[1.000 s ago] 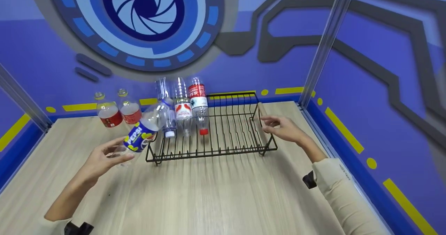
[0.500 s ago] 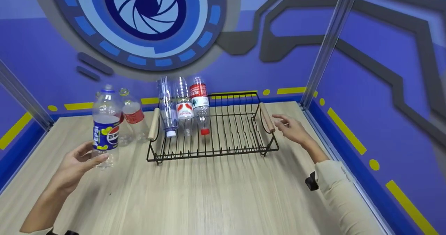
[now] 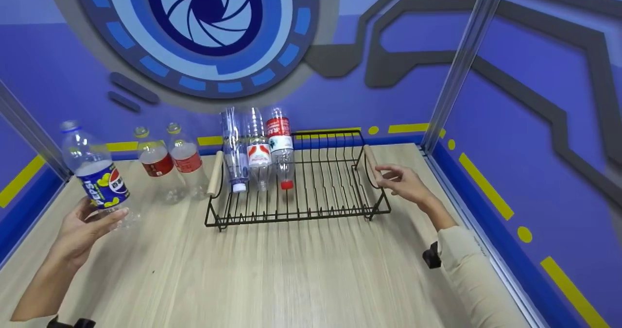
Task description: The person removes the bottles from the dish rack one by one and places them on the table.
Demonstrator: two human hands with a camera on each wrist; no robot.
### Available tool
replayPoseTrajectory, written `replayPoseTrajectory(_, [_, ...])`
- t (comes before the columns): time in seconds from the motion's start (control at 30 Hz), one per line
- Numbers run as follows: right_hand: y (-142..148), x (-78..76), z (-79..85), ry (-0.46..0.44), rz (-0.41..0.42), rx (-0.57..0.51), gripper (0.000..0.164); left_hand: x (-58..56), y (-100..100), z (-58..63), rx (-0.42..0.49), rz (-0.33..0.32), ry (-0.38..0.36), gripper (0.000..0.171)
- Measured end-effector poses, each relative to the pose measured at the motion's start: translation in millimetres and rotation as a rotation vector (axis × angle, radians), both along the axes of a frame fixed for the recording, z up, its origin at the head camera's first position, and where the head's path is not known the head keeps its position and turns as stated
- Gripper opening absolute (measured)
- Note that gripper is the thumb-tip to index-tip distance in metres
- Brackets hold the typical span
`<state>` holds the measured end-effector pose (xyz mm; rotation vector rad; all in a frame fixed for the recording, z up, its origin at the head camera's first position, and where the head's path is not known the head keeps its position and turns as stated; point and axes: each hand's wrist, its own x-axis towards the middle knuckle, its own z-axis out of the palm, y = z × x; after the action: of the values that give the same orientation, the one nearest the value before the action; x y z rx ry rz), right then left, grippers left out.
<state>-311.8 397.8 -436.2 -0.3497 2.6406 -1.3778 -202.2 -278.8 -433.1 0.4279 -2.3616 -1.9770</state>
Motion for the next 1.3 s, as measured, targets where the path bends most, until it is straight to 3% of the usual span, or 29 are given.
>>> replayPoseTrajectory(0.23, [-0.1, -6.6, -2.6, -0.066, 0.036, -0.056, 0.054, -18.9, -13.6, -11.5, -0.029, 0.143, -0.019, 0.101])
replayPoseTrajectory(0.43, [3.5, -8.6, -6.3, -0.122, 0.068, -0.060, 0.055, -41.1, -21.8, -23.8, -0.058, 0.193, -0.016, 0.098])
replayPoseTrajectory(0.67, [6.0, -7.6, -7.2, -0.176, 0.061, -0.083, 0.054, -71.0, -20.9, -36.4, -0.070, 0.172, -0.010, 0.095])
replayPoseTrajectory(0.9, [5.2, -8.8, -10.0, -0.196, 0.065, -0.100, 0.054, -92.4, -16.3, -46.3, -0.133, 0.142, -0.030, 0.095])
replayPoseTrajectory(1.07, [8.6, -11.4, -10.7, -0.245, 0.053, -0.156, 0.055, -103.0, -12.1, -51.6, -0.202, 0.124, -0.017, 0.091])
replayPoseTrajectory(1.3, [9.5, -14.7, -14.4, -0.303, 0.058, -0.202, 0.057, -107.7, -12.0, -61.0, -0.265, 0.109, -0.043, 0.087])
